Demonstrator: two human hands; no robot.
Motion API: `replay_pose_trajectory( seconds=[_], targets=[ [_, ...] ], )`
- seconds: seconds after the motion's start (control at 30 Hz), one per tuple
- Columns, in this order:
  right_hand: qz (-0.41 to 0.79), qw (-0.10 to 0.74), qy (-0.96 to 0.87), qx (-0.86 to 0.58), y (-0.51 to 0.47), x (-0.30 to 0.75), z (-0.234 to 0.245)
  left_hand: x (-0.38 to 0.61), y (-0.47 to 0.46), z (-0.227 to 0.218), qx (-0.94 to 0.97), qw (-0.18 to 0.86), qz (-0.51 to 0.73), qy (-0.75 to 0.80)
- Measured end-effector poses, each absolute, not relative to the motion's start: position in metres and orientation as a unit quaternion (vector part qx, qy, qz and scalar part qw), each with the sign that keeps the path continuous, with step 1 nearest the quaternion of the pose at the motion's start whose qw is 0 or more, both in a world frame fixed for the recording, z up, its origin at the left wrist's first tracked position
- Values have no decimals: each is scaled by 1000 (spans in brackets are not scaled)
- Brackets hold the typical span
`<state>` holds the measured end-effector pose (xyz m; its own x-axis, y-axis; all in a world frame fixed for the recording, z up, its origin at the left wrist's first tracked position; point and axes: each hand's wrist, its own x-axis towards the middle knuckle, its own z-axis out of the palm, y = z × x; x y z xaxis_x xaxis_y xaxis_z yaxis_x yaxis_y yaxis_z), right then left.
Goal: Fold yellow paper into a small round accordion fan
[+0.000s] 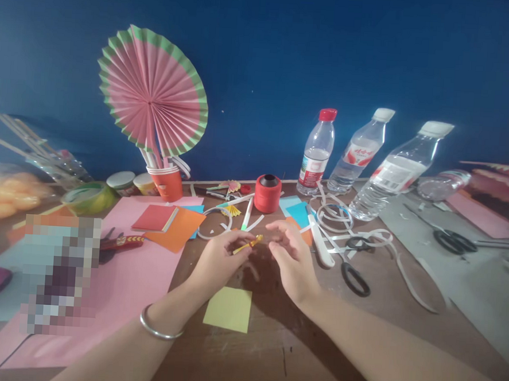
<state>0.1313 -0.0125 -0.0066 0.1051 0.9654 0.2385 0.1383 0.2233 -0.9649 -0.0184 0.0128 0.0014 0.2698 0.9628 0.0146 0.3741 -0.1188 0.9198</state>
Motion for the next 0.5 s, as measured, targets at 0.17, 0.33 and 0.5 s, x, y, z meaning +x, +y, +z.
replay_pose_trajectory(
  seconds=[0.17,0.33,0.5],
  targets=[
    [298,475,-666,-491,-15,131,-2,-18,12,-1,655,440,359,498],
    [301,447,-668,-513,-11,130,-5,-19,11,0,670,415,366,495],
    [317,453,-653,-517,-10,131,-7,-20,11,0,694,388,348,498]
  ],
)
